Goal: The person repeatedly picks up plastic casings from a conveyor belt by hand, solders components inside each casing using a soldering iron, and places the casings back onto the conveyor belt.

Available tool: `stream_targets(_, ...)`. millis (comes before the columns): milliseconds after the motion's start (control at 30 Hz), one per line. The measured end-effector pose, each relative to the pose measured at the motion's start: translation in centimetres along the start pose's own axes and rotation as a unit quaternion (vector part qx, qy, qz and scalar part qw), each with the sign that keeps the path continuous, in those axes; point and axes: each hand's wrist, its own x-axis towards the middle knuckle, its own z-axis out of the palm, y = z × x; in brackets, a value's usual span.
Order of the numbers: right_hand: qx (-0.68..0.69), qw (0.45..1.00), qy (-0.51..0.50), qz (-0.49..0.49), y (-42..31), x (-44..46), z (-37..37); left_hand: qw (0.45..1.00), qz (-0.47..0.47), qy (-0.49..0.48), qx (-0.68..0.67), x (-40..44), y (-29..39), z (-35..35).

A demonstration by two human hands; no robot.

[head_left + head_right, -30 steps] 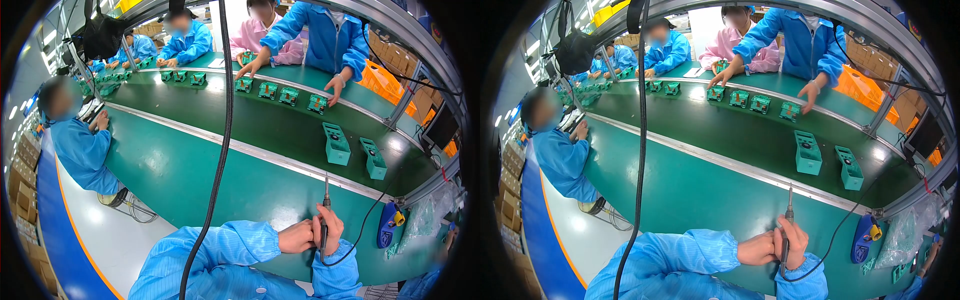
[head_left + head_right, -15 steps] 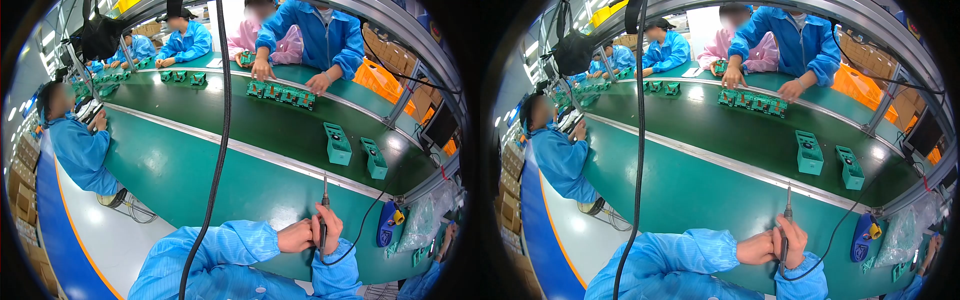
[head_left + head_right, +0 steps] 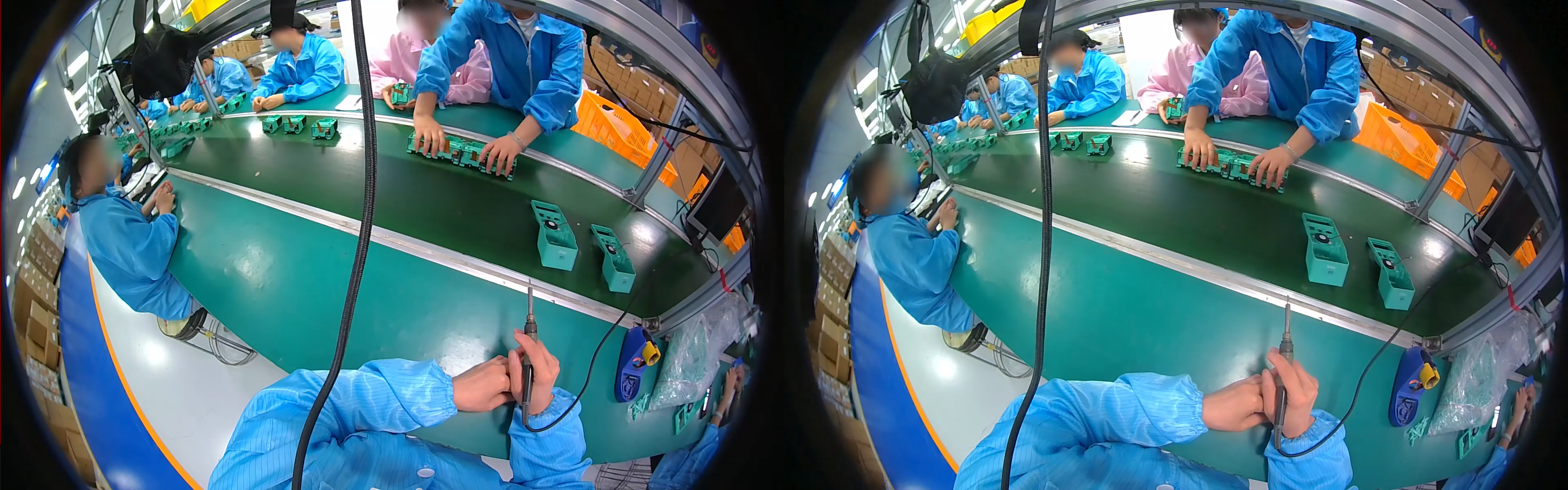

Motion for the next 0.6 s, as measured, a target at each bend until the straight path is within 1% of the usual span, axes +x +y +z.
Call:
stream_targets(267, 0.007, 1.000, 0.004, -0.002, 0.0, 0.0, 0.2, 1.000, -0.013, -0.003, -0.004, 0.1, 1.0, -0.9)
stream_targets(467, 0.014, 1.000, -0.002, -0.001, 0.1, 0.0, -0.1, 1.000, 0.000, 0.004, 0.004, 0.2, 0.1, -0.1)
stream_targets(567, 0.017, 1.000, 0.001, -0.007, 0.5, -0.2, -0.2, 0.999, -0.009, -0.024, 0.024, 0.3, -0.1, 0.0)
stream_targets(600, 0.017, 1.000, 0.005, -0.010, 0.7, -0.3, -0.2, 1.000, -0.001, -0.008, 0.025, 0.3, -0.1, 0.2)
